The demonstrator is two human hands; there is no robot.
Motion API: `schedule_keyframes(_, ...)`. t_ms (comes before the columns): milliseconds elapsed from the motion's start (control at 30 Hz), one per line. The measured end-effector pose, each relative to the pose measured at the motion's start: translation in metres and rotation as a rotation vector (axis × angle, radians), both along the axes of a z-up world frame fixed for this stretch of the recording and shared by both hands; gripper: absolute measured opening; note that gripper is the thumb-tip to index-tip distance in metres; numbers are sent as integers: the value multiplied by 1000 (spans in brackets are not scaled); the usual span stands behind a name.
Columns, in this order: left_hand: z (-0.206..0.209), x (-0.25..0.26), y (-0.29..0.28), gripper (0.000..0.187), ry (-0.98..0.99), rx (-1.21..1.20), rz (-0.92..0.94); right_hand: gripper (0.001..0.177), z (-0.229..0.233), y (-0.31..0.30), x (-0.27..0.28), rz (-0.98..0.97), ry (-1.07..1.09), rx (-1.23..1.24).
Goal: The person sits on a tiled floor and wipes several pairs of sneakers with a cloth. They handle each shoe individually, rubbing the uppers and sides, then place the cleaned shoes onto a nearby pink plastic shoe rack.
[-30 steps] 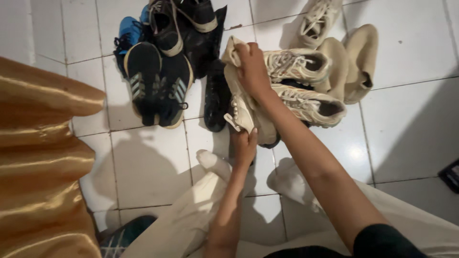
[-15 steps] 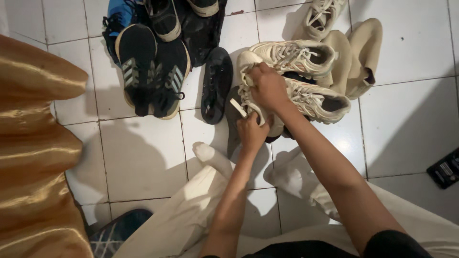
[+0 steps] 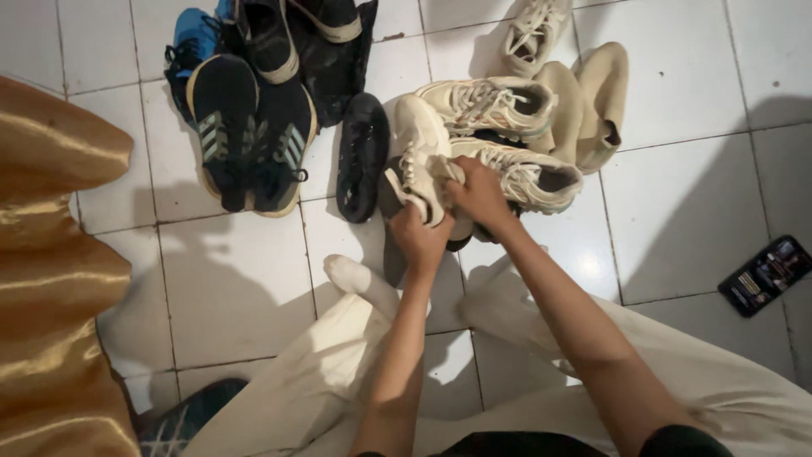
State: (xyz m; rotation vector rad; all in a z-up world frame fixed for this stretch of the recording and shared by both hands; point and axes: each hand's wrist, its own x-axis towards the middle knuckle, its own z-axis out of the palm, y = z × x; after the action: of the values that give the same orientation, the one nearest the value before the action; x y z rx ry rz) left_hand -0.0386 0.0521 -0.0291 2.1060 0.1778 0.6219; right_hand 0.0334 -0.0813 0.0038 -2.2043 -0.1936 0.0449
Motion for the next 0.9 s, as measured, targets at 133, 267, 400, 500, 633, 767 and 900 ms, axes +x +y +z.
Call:
schedule_keyframes(133,-9,0,2,51,-138,-75,124,40,-5,1,-13,-48,-19,6)
schedule_keyframes(267,-32,46,20,62,229,-41,88,40,-19,-5,-27,-52,-198,61)
schedule_keyframes(400,-46,94,32,92,518,-320,-135,37,-27,-9,-35,-39,-209,92)
schedule_keyframes(500,-46,110,40,97,624,-327,-116,34,-35,-6,-47,-33,-157,119)
schedule_keyframes(633,-19,110,48,95,606,-204,-156,34,-43,-7,-50,-43,-207,215)
schedule_keyframes(767,29,110,45,103,487,94,-241,35,-58,-31,-37,-192,346,901)
schedule_keyframes(900,67,116,28,100,550,472,-430,38,-71,-55,-39,-445,441,1398)
